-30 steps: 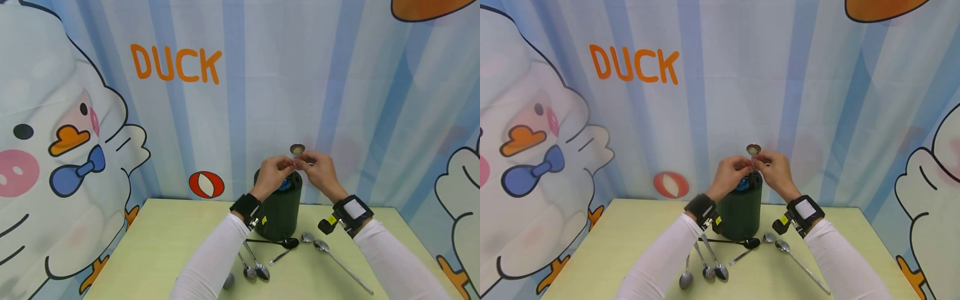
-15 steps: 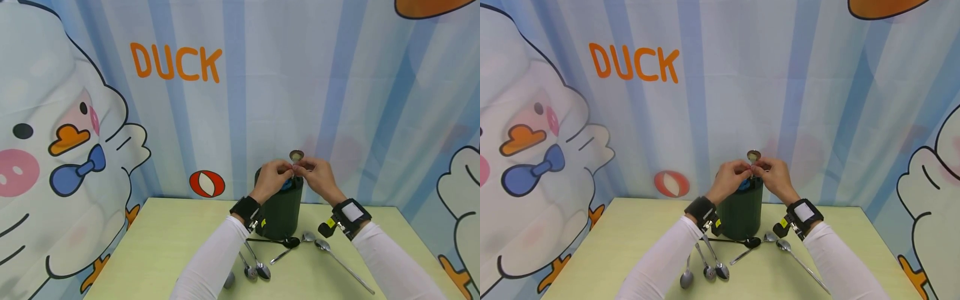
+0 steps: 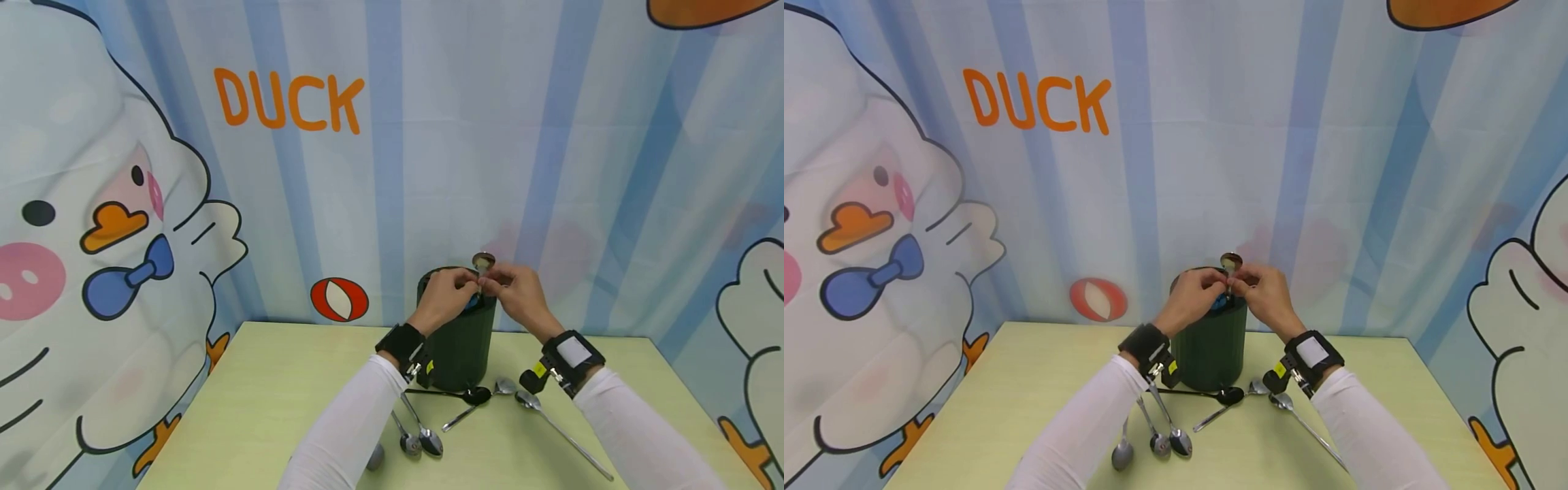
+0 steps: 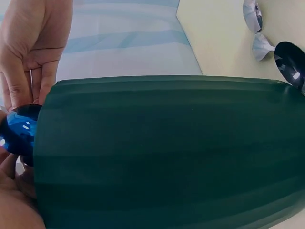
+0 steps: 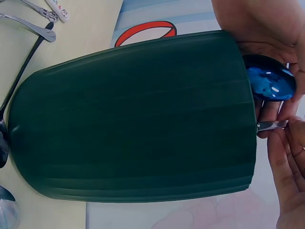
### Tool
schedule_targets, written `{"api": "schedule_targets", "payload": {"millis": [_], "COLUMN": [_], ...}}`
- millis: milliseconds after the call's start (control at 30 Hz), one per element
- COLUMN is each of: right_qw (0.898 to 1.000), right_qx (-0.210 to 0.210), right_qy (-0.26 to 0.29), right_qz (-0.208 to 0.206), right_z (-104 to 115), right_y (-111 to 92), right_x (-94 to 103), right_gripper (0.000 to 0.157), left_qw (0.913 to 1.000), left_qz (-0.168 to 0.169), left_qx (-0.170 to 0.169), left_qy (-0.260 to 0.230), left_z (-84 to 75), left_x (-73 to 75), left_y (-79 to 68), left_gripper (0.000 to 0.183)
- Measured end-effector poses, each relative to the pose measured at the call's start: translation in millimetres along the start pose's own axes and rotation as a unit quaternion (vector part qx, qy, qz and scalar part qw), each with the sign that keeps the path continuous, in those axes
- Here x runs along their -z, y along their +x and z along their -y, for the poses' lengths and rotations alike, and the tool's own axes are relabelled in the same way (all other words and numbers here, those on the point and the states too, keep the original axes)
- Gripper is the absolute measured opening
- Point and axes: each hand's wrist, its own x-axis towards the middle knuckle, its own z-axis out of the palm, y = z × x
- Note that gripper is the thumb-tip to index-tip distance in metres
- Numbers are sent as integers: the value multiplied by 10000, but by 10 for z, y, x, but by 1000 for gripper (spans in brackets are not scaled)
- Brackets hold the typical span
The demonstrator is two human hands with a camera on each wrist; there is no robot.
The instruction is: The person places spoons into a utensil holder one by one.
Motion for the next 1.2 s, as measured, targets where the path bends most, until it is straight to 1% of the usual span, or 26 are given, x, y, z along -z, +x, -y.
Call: {"api": "schedule_targets", "payload": {"millis": [100, 267, 467, 567, 733, 767, 1000, 1200], "right_qw": [10000, 9997, 9991, 9989, 9985, 9984, 9980, 9981], "right_qx": [-50, -162, -164, -172, -159, -159, -184, -345], "right_qy": [-18, -195, -364, -411, -521, -538, -600, -516], "right_qz": [5, -68, -140, -137, -98, -96, -53, -43], "right_z": [-12, -22, -56, -69, -83, -87, -109, -107], "right_y": [-22, -60, -87, -99, -123, -127, -151, -172], "right_x": [-16, -42, -70, -76, -85, -88, -107, -130], "right_gripper": [14, 13, 8, 7, 9, 9, 9, 6], "left_qw": [10000, 9999, 10000, 9998, 9995, 9996, 9993, 9988], "left_qz": [16, 19, 63, 118, 167, 165, 153, 192], "left_qx": [-34, -49, 61, 143, 234, 239, 276, 367], "left_qy": [41, 101, -25, -116, -101, -71, 207, 260], "left_z": [8, 13, 4, 6, -2, -7, -51, -65], "left_x": [-14, -29, -26, -25, -24, -25, -53, -69], "left_y": [-14, -28, -34, -32, -28, -29, -24, -35], "left_gripper": [19, 19, 21, 24, 35, 34, 15, 15]}}
